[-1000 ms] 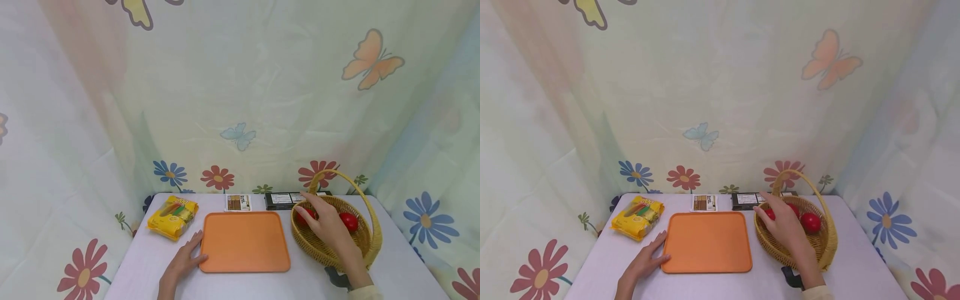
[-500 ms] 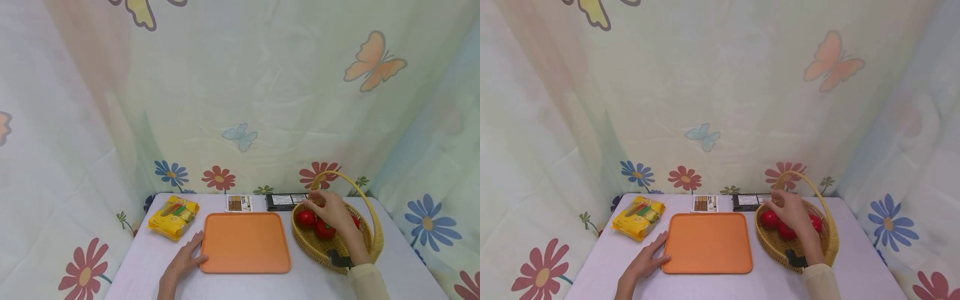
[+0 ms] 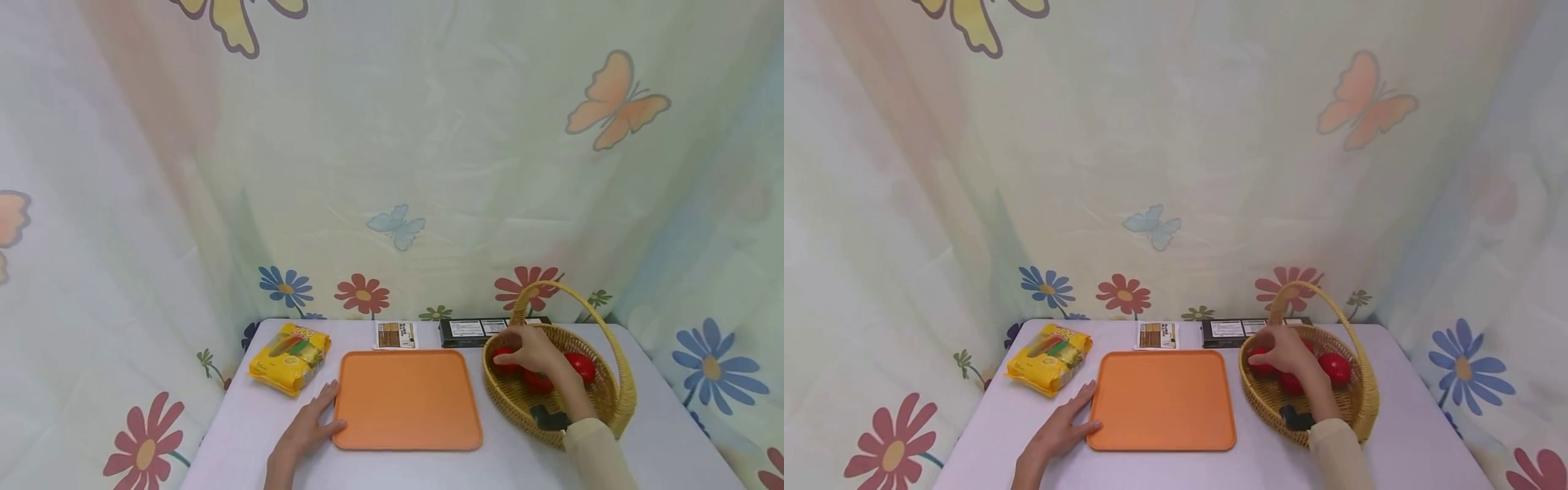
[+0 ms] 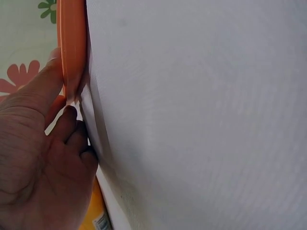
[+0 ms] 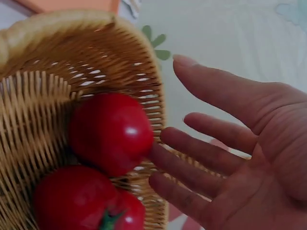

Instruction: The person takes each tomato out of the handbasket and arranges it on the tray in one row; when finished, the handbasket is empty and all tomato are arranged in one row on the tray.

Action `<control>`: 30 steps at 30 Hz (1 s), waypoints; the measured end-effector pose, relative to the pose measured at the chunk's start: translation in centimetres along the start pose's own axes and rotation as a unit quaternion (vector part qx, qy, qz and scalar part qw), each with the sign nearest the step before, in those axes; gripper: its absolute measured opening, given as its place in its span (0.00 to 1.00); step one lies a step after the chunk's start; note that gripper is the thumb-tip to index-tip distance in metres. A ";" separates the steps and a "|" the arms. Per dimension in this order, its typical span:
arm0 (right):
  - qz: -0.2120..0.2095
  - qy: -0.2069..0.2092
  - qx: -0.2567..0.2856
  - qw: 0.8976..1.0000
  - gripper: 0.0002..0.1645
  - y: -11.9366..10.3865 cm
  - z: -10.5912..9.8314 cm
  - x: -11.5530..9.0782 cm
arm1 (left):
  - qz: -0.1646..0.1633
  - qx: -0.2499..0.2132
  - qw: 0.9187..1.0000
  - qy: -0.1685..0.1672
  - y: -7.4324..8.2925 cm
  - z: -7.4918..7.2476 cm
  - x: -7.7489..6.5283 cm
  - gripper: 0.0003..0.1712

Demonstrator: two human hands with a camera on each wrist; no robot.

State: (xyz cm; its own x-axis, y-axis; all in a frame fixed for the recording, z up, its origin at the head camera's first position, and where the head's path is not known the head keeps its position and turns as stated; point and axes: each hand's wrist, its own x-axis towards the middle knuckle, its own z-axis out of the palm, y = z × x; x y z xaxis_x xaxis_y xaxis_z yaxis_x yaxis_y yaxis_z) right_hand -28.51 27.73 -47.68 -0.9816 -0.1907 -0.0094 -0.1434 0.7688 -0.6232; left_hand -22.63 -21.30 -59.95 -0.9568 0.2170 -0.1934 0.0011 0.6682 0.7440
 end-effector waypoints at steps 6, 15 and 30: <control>0.013 -0.008 0.013 1.000 0.34 0.6 0.8 0.4 | -0.008 0.005 1.000 0.002 0.2 -0.1 -0.1 0.50; 0.032 -0.003 0.016 0.999 0.35 1.9 1.4 0.9 | -0.001 -0.003 1.000 0.003 0.3 -0.3 0.0 0.50; 0.087 0.003 0.035 0.996 0.38 3.1 1.7 1.2 | -0.009 -0.006 1.000 -0.002 0.0 0.0 0.1 0.50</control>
State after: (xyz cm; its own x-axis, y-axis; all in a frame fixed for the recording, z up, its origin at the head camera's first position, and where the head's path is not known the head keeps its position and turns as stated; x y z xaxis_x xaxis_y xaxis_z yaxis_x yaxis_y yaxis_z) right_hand -29.93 28.79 -50.95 -0.9916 -0.0543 -0.1170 0.0377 0.7451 -0.6659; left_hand -22.74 -21.28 -59.98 -0.9552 0.2083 -0.2101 -0.0197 0.6639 0.7475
